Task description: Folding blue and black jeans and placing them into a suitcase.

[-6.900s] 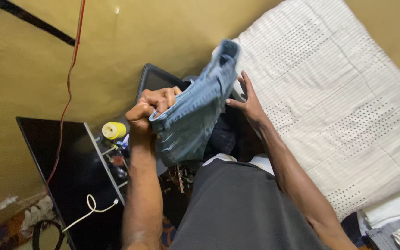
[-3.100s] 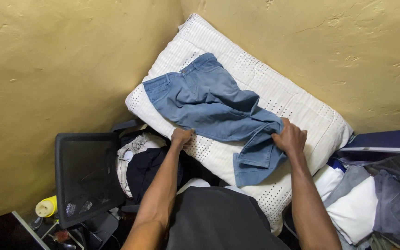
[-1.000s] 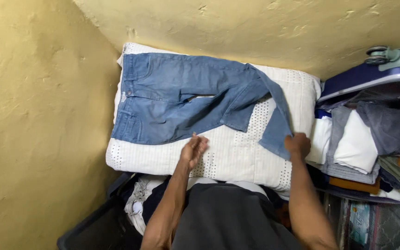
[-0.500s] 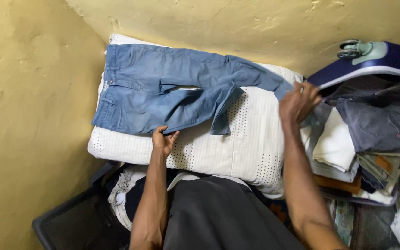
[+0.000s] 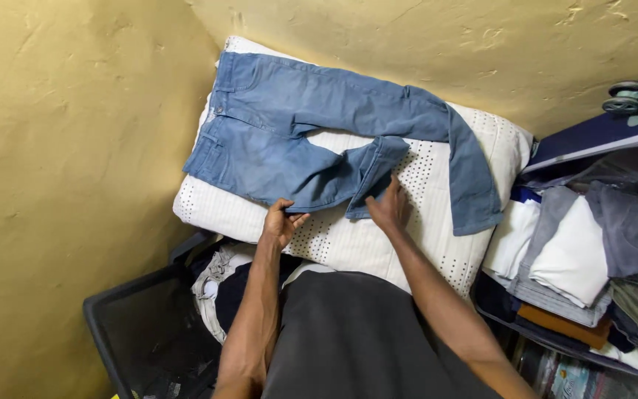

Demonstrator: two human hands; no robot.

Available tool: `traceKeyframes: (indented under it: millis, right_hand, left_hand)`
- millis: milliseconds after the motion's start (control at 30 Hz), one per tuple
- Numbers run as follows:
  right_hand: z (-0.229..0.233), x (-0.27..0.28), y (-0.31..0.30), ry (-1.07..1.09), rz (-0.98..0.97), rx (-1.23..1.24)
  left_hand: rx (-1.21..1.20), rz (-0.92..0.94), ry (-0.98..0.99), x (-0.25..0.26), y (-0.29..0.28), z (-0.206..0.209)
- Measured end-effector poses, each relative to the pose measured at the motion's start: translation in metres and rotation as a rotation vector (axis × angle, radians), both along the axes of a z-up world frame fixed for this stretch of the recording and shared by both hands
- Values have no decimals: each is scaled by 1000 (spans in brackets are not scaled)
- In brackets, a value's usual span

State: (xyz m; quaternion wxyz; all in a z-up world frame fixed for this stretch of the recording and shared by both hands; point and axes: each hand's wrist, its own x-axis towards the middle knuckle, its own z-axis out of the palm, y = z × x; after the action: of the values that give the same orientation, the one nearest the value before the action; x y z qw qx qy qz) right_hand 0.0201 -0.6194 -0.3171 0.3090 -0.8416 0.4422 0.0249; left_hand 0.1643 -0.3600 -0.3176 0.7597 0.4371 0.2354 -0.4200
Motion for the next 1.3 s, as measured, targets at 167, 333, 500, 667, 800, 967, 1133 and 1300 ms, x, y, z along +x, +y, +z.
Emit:
traceKeyframes:
  millis: [167, 333, 500, 667, 800, 967, 1133, 1300]
  right_hand:
    - [36, 0, -4, 54, 90, 8]
    - [-7, -18, -55, 133, 71, -60]
    - [-40, -73, -160, -196, -339, -440]
    - [16, -69, -150, -225, -264, -510]
    - [-30, -28, -71, -289, -18, 19]
    - [19, -1, 27, 113, 266, -79]
    - [10, -3, 39, 214, 315, -163]
    - [53, 13, 49, 338, 348, -64]
  left_hand:
    - [-9, -14, 0, 4, 12, -30]
    - [-53, -8, -10, 8, 18, -58]
    - [-21, -14, -2, 9, 24, -65]
    - [-54, 33, 26, 9, 18, -62]
    - [-103, 110, 12, 3, 6, -15]
    - [-92, 78, -53, 7, 5, -10]
    - [-82, 55, -109, 4, 10, -8]
    - [-91, 78, -107, 2, 4, 2]
